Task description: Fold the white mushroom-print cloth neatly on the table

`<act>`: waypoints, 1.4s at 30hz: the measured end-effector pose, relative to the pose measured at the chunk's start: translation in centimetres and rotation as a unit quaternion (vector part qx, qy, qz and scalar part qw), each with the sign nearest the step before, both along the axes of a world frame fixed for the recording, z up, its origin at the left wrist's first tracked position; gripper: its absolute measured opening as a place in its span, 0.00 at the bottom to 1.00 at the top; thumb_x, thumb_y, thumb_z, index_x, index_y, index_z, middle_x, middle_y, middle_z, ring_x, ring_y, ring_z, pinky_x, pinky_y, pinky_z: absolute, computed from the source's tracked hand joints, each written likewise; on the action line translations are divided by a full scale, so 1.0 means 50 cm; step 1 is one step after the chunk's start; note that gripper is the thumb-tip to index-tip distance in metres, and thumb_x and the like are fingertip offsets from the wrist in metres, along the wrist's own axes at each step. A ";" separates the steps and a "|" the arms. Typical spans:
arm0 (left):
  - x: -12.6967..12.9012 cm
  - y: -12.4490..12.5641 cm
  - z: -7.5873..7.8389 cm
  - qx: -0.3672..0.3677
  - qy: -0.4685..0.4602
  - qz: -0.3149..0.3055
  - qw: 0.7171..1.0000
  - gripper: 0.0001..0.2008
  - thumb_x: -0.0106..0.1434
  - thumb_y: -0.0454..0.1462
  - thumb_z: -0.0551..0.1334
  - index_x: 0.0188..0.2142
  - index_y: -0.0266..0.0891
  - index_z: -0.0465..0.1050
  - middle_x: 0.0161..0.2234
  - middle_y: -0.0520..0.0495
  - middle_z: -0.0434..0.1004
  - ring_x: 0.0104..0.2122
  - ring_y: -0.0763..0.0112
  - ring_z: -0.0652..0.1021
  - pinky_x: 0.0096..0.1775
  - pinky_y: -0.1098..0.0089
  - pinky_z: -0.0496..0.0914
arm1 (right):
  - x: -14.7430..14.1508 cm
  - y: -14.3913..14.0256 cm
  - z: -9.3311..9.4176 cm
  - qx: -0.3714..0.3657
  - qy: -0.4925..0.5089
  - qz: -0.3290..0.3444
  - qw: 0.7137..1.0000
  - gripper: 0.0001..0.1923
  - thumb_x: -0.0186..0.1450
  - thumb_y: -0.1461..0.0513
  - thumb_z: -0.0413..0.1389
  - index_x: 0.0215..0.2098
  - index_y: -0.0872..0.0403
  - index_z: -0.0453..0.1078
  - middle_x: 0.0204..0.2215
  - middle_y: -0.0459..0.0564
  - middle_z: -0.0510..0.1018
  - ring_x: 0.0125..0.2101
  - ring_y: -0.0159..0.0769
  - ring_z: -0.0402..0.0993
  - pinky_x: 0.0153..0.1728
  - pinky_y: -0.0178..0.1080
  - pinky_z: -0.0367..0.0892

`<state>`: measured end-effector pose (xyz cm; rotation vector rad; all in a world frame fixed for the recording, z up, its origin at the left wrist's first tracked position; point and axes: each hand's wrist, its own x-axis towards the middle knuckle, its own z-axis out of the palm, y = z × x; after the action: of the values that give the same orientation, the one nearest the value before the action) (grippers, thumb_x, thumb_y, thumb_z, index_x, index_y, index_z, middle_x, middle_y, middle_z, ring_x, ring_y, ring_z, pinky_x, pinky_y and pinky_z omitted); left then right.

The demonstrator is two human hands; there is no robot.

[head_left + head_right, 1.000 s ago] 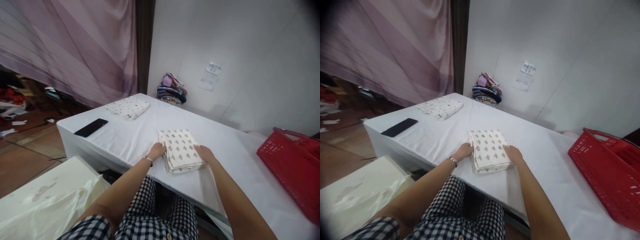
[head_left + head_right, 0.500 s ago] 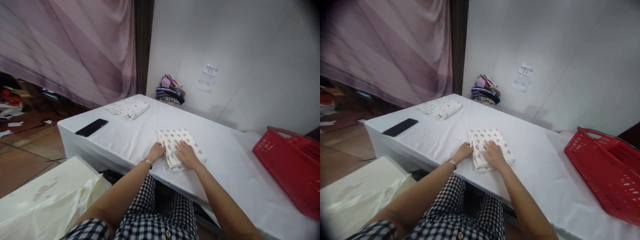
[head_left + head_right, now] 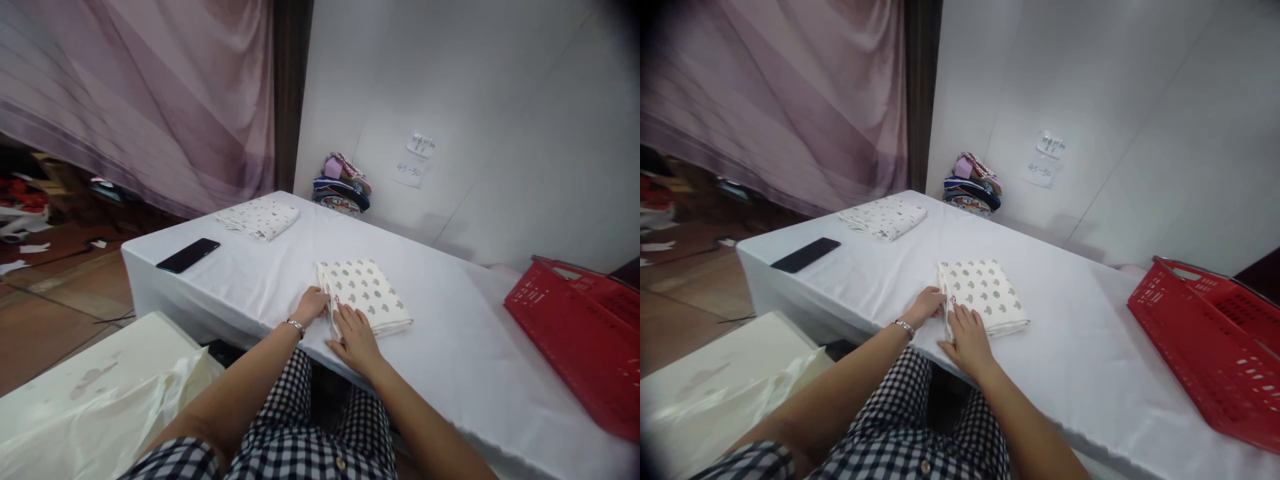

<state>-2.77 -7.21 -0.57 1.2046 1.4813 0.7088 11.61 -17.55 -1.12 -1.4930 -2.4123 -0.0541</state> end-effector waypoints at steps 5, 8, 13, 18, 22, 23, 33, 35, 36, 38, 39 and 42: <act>0.005 0.045 -0.005 0.014 0.022 0.015 1.000 0.28 0.55 0.38 0.60 0.54 0.30 0.59 0.22 0.49 0.74 0.18 0.72 0.72 0.22 0.74 0.65 | -0.003 -0.013 -0.022 0.036 0.006 -0.002 0.999 0.31 0.63 0.54 0.50 0.62 0.57 0.55 0.62 0.57 0.56 0.62 0.47 0.50 0.59 0.52 0.47; 0.004 0.078 -0.005 0.026 0.043 0.035 0.998 0.29 0.55 0.39 0.60 0.55 0.29 0.59 0.28 0.44 0.77 0.20 0.71 0.74 0.23 0.74 0.66 | -0.008 -0.012 -0.028 0.043 0.014 -0.011 0.999 0.29 0.64 0.56 0.49 0.61 0.55 0.56 0.62 0.55 0.57 0.61 0.46 0.51 0.59 0.50 0.48; -0.010 0.130 -0.005 0.063 0.080 0.059 0.993 0.30 0.58 0.41 0.59 0.58 0.32 0.56 0.45 0.37 0.75 0.30 0.70 0.78 0.28 0.75 0.68 | 0.009 -0.016 -0.021 0.052 0.020 -0.013 0.998 0.25 0.64 0.59 0.48 0.59 0.54 0.60 0.59 0.53 0.63 0.59 0.43 0.55 0.59 0.47 0.50; -0.032 0.148 -0.001 0.131 0.114 0.005 0.985 0.26 0.58 0.33 0.59 0.57 0.40 0.62 0.55 0.43 0.68 0.46 0.68 0.75 0.43 0.74 0.67 | 0.116 -0.027 -0.013 0.041 0.005 -0.036 0.998 0.23 0.63 0.61 0.49 0.56 0.52 0.64 0.56 0.52 0.68 0.58 0.43 0.60 0.56 0.47 0.54; -0.040 0.133 -0.003 0.172 0.138 -0.064 0.973 0.23 0.57 0.31 0.59 0.53 0.44 0.68 0.52 0.49 0.72 0.52 0.66 0.71 0.54 0.71 0.61 | 0.182 -0.045 -0.025 0.056 -0.013 -0.074 0.996 0.23 0.63 0.62 0.48 0.56 0.54 0.64 0.57 0.53 0.67 0.59 0.43 0.57 0.58 0.49 0.51; -0.040 0.128 -0.005 0.182 0.156 -0.079 0.968 0.22 0.58 0.31 0.58 0.52 0.44 0.69 0.51 0.49 0.73 0.52 0.65 0.70 0.54 0.71 0.60 | 0.187 -0.049 -0.029 0.062 -0.016 -0.077 0.995 0.23 0.63 0.62 0.48 0.56 0.54 0.64 0.57 0.53 0.66 0.60 0.43 0.56 0.58 0.49 0.51; -0.029 0.121 -0.017 0.285 0.317 -0.139 0.894 0.20 0.62 0.33 0.50 0.51 0.44 0.71 0.49 0.48 0.74 0.48 0.62 0.73 0.49 0.64 0.67 | 0.183 -0.056 -0.047 0.149 0.000 -0.061 0.987 0.19 0.66 0.59 0.49 0.55 0.54 0.65 0.54 0.55 0.69 0.58 0.42 0.60 0.56 0.49 0.54; -0.030 0.118 -0.019 0.311 0.319 -0.124 0.887 0.19 0.61 0.32 0.50 0.49 0.43 0.71 0.50 0.47 0.73 0.48 0.61 0.72 0.48 0.63 0.68 | 0.184 -0.061 -0.046 0.149 -0.002 -0.068 0.986 0.18 0.67 0.60 0.48 0.54 0.53 0.65 0.54 0.54 0.70 0.57 0.42 0.60 0.56 0.49 0.54; -0.032 0.115 -0.020 0.341 0.314 -0.117 0.878 0.20 0.60 0.31 0.51 0.49 0.42 0.71 0.51 0.47 0.72 0.50 0.61 0.71 0.48 0.63 0.68 | 0.183 -0.063 -0.044 0.150 -0.002 -0.071 0.986 0.18 0.67 0.60 0.48 0.54 0.53 0.65 0.54 0.54 0.70 0.57 0.42 0.61 0.56 0.49 0.53; -0.034 0.108 -0.024 0.425 0.295 -0.127 0.846 0.22 0.58 0.29 0.52 0.52 0.40 0.69 0.54 0.45 0.68 0.53 0.61 0.68 0.51 0.62 0.66 | 0.177 -0.066 -0.037 0.150 0.001 -0.077 0.986 0.17 0.67 0.60 0.48 0.53 0.53 0.66 0.53 0.54 0.71 0.57 0.42 0.61 0.57 0.50 0.52; -0.034 0.103 -0.025 0.469 0.283 -0.146 0.824 0.24 0.57 0.28 0.52 0.53 0.39 0.67 0.55 0.44 0.67 0.55 0.62 0.66 0.53 0.61 0.64 | 0.172 -0.065 -0.032 0.149 0.005 -0.080 0.986 0.16 0.67 0.60 0.47 0.52 0.53 0.67 0.52 0.54 0.71 0.56 0.42 0.62 0.57 0.50 0.51; -0.031 0.091 -0.020 0.554 0.256 -0.229 0.758 0.24 0.57 0.27 0.52 0.53 0.38 0.67 0.56 0.44 0.67 0.56 0.62 0.65 0.54 0.57 0.62 | 0.150 -0.050 -0.006 0.140 0.029 -0.086 0.986 0.14 0.67 0.61 0.47 0.47 0.54 0.69 0.48 0.53 0.74 0.53 0.41 0.65 0.56 0.49 0.50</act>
<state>-4.31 -2.67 -1.59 2.7470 1.0004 0.9843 19.09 -20.08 -1.42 -1.5399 -2.1201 -0.3664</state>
